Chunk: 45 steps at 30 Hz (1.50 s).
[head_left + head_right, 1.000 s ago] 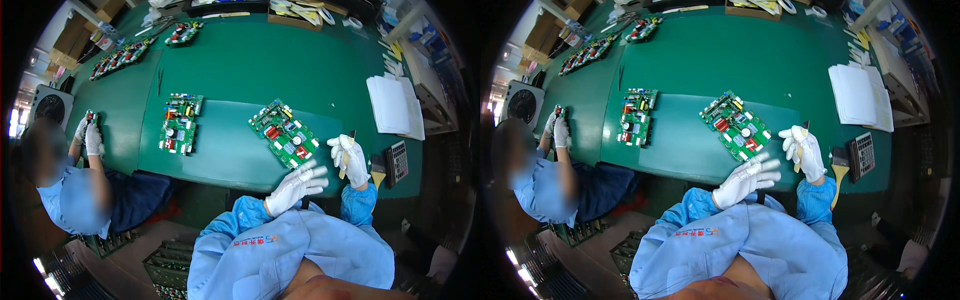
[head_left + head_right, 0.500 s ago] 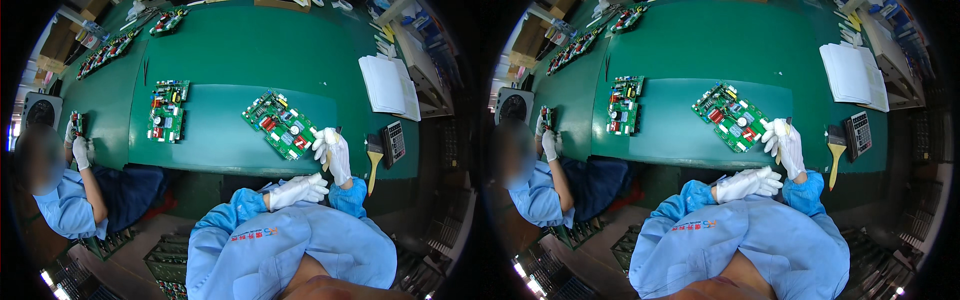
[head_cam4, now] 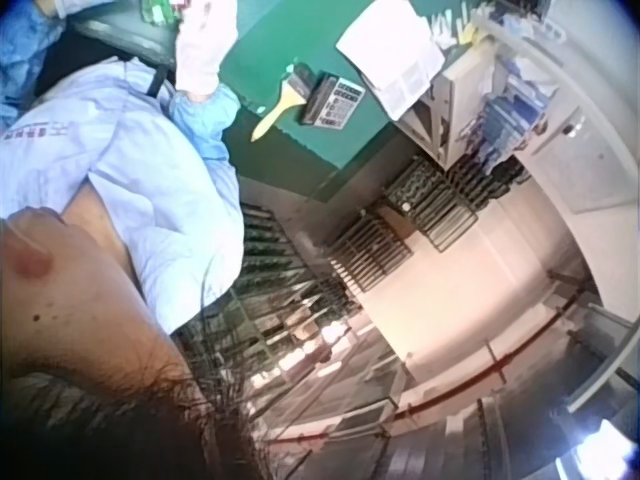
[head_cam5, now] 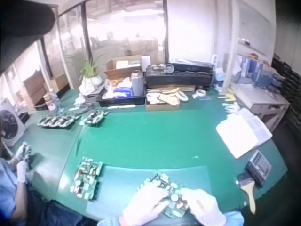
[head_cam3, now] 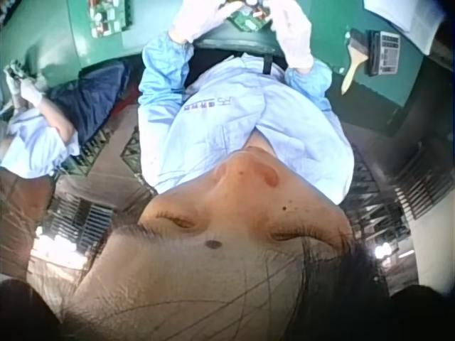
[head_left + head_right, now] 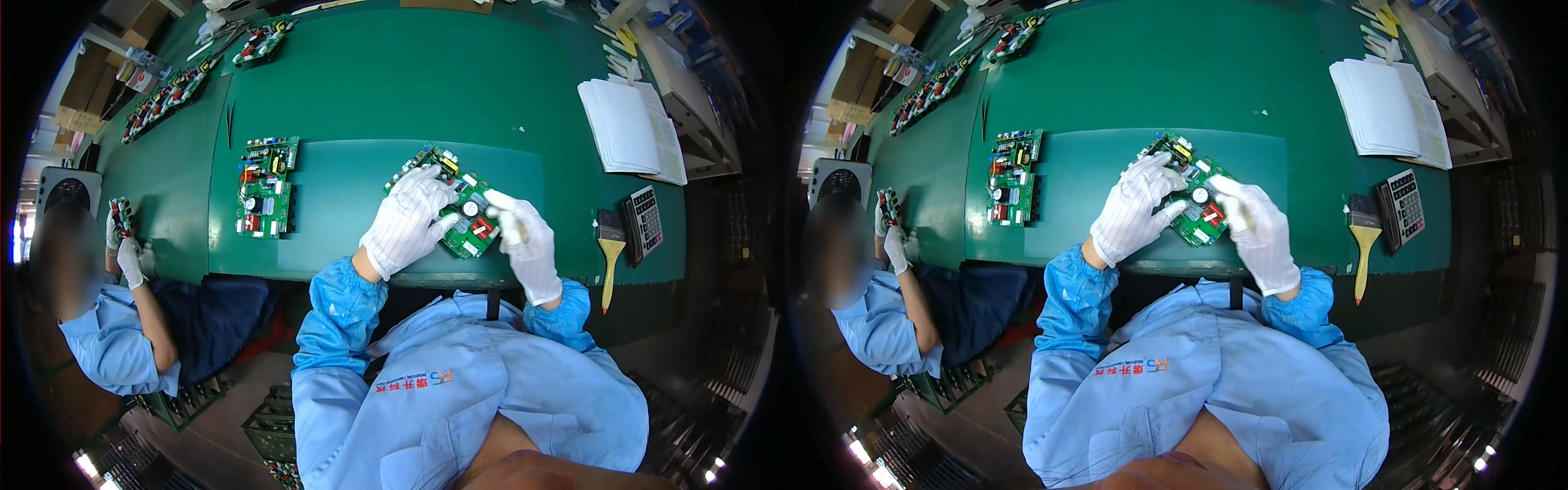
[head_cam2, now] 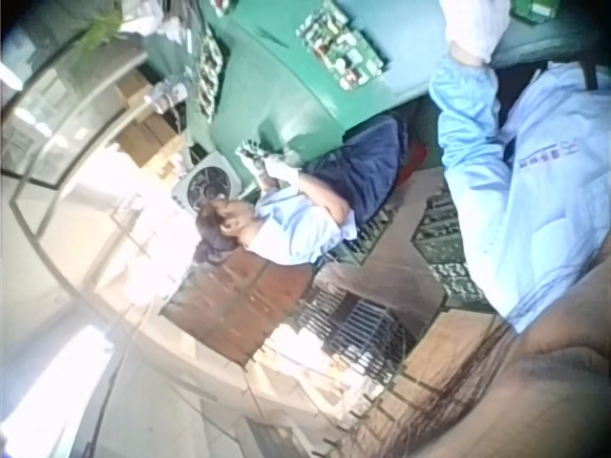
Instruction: Assemble components on a printed circuit board at an electronics factory workstation.
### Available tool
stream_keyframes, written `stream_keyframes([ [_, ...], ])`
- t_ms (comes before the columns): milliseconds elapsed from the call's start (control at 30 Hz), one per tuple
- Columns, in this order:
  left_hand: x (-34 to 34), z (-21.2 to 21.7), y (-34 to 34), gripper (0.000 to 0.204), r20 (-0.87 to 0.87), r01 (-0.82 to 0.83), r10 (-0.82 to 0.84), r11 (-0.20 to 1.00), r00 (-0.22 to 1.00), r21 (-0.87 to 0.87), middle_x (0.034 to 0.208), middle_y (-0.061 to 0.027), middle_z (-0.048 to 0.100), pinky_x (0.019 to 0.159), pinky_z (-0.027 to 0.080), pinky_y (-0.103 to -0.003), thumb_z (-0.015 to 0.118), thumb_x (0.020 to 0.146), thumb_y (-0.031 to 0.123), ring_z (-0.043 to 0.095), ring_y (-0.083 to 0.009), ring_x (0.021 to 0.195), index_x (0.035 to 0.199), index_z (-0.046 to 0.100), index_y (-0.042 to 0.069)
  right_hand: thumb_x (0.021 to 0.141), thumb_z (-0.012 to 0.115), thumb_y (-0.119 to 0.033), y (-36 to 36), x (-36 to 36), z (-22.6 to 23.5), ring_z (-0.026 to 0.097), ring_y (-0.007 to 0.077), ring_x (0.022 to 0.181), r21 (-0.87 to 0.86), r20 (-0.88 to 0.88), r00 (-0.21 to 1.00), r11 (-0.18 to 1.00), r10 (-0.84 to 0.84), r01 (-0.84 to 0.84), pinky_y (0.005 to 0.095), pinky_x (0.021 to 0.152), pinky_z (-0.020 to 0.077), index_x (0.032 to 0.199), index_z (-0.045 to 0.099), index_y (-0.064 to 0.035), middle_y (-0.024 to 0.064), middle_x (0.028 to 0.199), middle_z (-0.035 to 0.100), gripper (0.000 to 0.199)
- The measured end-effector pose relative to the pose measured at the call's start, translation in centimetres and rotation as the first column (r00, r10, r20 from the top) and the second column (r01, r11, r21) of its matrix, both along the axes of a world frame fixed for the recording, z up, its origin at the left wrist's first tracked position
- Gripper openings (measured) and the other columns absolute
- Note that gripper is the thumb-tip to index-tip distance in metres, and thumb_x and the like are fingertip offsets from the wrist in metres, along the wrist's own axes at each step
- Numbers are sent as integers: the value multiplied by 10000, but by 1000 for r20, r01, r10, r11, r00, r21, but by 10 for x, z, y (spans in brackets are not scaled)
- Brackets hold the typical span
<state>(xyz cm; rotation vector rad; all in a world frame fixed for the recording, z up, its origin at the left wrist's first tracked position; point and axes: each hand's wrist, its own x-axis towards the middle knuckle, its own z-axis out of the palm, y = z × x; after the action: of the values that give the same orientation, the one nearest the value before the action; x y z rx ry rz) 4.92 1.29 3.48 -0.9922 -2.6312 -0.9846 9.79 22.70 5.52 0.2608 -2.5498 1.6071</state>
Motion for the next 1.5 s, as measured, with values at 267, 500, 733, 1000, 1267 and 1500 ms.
stream_keyframes([
  [267, -14, -4, 4, 285, -4, 129, -130, 989, 992, -74, 1044, -129, 597, 965, 439, -409, 691, 799, 152, 541, -324, 1099, 1058, 626, 52, 786, 676, -168, -12, -6, -19, 641, 307, 910, 524, -76, 992, 851, 99, -45, 375, 712, 546, 1312, 527, -155, 113, 1157, 575, 547],
  [500, -26, 3, -1, 288, 48, 179, -177, 982, 983, -64, 1050, -132, 533, 902, 455, -416, 742, 731, 168, 530, -327, 1017, 964, 645, 29, 789, 690, -212, -10, -10, -26, 629, 317, 937, 469, -121, 988, 882, 96, -28, 381, 708, 543, 1258, 562, -141, 121, 1149, 575, 490],
  [733, -30, 8, 1, 271, 30, 187, -184, 969, 982, -162, 1044, -150, 536, 880, 476, -418, 729, 733, 164, 534, -331, 1025, 927, 617, 12, 794, 691, -189, -11, -10, -28, 620, 311, 949, 460, -98, 991, 887, 95, -40, 376, 705, 541, 1246, 567, -132, 121, 1129, 584, 472],
  [1000, -17, -7, 0, 239, -143, 1, -17, 994, 990, -111, 1054, -166, 567, 938, 462, -431, 717, 733, 161, 551, -350, 1060, 847, 606, -18, 799, 684, -167, -12, -12, -26, 616, 306, 949, 418, -139, 985, 908, 98, -32, 364, 691, 536, 1230, 578, -133, 117, 1124, 588, 445],
  [1267, -19, -1, -6, 150, 90, -1, -12, 990, 996, 139, 1240, -163, 563, 954, 445, -417, 723, 740, 69, 510, -363, 1154, 852, 640, 12, 796, 685, -159, -12, -12, -28, 619, 300, 957, 439, -159, 982, 898, 100, -21, 364, 696, 538, 1224, 582, -127, 115, 1119, 587, 441],
  [1500, -13, 23, -6, 149, -162, 170, -170, 985, 972, -11, 1359, -174, 490, 1015, 421, -486, 666, 765, 53, 456, -377, 1264, 913, 673, 73, 786, 690, -135, -11, -14, -27, 613, 309, 982, 430, -165, 980, 902, 113, -31, 374, 709, 539, 1229, 571, -117, 128, 1111, 590, 459],
])
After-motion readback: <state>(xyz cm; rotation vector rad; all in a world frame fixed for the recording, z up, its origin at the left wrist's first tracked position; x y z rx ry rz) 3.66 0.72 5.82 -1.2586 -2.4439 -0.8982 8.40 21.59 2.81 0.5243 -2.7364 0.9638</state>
